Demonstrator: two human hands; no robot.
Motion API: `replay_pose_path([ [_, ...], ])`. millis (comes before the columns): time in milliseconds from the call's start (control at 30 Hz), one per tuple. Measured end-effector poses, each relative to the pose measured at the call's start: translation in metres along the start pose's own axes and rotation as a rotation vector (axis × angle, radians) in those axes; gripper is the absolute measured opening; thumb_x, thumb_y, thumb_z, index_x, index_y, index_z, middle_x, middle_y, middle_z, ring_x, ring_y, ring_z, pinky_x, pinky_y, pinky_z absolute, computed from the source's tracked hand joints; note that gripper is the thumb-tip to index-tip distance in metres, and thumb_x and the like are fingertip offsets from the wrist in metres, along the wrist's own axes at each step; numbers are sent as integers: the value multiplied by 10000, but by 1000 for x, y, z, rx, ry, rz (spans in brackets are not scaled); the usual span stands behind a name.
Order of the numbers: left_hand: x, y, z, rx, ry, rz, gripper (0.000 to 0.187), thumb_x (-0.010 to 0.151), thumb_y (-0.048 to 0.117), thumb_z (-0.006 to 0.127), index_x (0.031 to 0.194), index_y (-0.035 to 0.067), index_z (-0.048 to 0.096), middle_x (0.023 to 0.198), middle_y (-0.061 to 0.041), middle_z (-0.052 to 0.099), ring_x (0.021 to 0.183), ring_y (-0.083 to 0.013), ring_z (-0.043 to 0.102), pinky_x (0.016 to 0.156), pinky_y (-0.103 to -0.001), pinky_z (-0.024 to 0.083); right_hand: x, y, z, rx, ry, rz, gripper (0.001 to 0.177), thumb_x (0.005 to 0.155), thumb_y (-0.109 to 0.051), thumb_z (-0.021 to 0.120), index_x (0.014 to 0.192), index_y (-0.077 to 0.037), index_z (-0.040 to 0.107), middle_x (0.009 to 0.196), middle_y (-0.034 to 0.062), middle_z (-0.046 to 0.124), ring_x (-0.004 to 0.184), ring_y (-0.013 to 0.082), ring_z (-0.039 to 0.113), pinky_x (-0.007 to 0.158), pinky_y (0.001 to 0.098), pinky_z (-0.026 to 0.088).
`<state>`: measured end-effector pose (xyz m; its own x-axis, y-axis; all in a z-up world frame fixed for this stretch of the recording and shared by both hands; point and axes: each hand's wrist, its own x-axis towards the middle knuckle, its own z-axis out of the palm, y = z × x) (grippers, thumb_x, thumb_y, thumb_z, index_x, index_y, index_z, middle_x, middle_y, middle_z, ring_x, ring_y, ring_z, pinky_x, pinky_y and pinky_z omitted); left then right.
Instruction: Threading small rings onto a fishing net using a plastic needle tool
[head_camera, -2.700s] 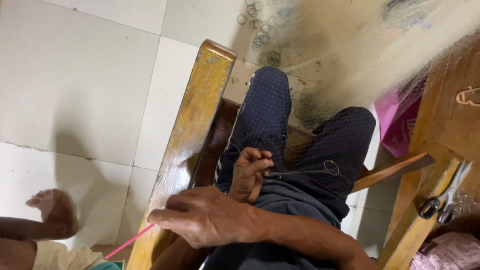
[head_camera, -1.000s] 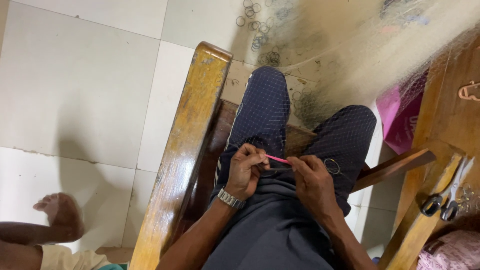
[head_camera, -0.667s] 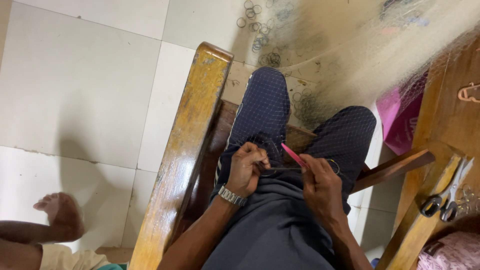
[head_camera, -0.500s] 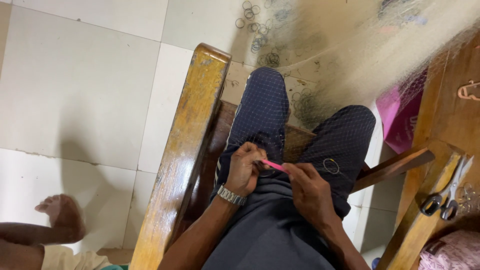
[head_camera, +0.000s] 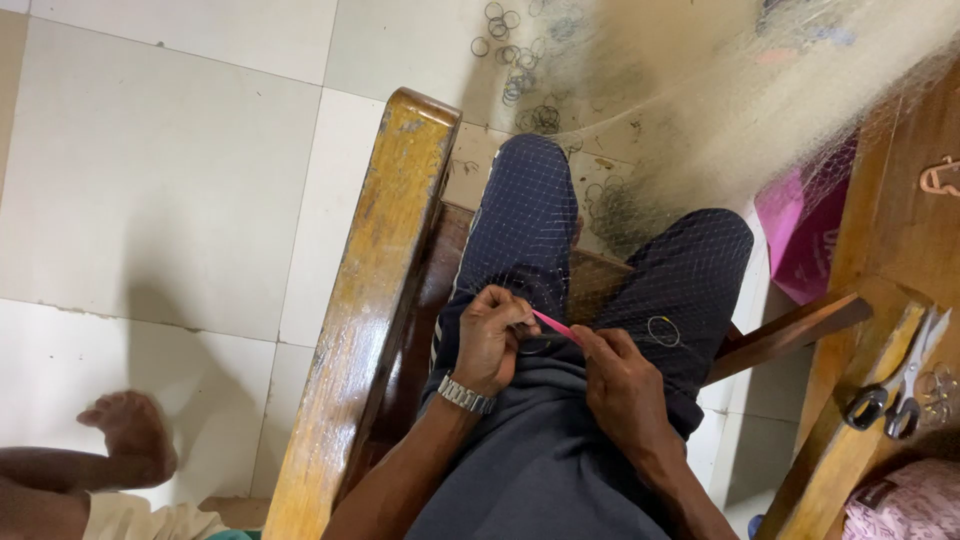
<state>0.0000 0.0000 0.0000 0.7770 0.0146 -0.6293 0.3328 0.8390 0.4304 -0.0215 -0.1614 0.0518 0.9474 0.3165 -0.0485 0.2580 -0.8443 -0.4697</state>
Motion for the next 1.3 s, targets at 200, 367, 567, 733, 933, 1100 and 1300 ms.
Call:
replay_pose_path([
  [200, 1, -1, 0, 13, -3, -1, 258, 655, -122, 557, 607, 86, 414, 567, -100, 529, 467, -199, 520, 483, -300, 438, -1, -1, -1, 25, -21, 25, 389, 819, -17, 483, 1172, -136, 592, 1002, 84, 588, 818, 238, 616, 649, 350, 479],
  [367, 4, -2, 0, 17, 57, -28, 250, 663, -116, 552, 604, 86, 417, 563, -102, 532, 471, -197, 518, 487, -289, 461, 2, -3, -2, 33, -14, 9, 377, 812, 3, 482, 1152, -116, 592, 995, 99, 592, 843, 234, 618, 669, 346, 493],
  [567, 2, 0, 3, 61, 62, -8, 245, 668, -107, 562, 593, 87, 431, 565, -95, 542, 467, -191, 542, 485, -279, 468, 0, 4, 7, -14, 23, -37, 352, 842, 0, 478, 1158, -105, 589, 993, 98, 583, 839, 241, 611, 666, 345, 488],
  [733, 11, -17, -7, -7, 65, -11, 214, 598, -106, 565, 623, 70, 445, 530, -134, 546, 443, -232, 572, 451, -271, 479, 4, 4, 13, 66, 50, -22, 324, 852, -40, 485, 1135, -138, 611, 944, 75, 594, 807, 256, 626, 645, 348, 504],
  [933, 10, -15, -5, -39, 68, -66, 192, 586, -73, 583, 656, 69, 473, 521, -155, 552, 442, -250, 617, 400, -179, 447, 10, 30, 41, 123, 167, -101, 218, 861, -78, 511, 1029, -111, 646, 913, 50, 608, 864, 253, 624, 731, 330, 520],
  [1100, 21, -33, -10, -35, 110, -29, 222, 577, -99, 607, 657, 51, 465, 539, -158, 567, 449, -237, 606, 452, -250, 508, 27, 17, 51, 8, 215, -254, 201, 870, -21, 477, 1022, -29, 609, 919, 107, 586, 923, 279, 580, 806, 355, 505],
  [1300, 34, -53, -15, 75, 184, 138, 185, 561, -102, 619, 653, 24, 519, 578, -141, 583, 479, -170, 562, 440, -236, 442, 60, -20, 35, 288, 169, -120, 313, 869, -53, 400, 1163, -22, 502, 1051, 158, 482, 951, 386, 530, 824, 464, 458],
])
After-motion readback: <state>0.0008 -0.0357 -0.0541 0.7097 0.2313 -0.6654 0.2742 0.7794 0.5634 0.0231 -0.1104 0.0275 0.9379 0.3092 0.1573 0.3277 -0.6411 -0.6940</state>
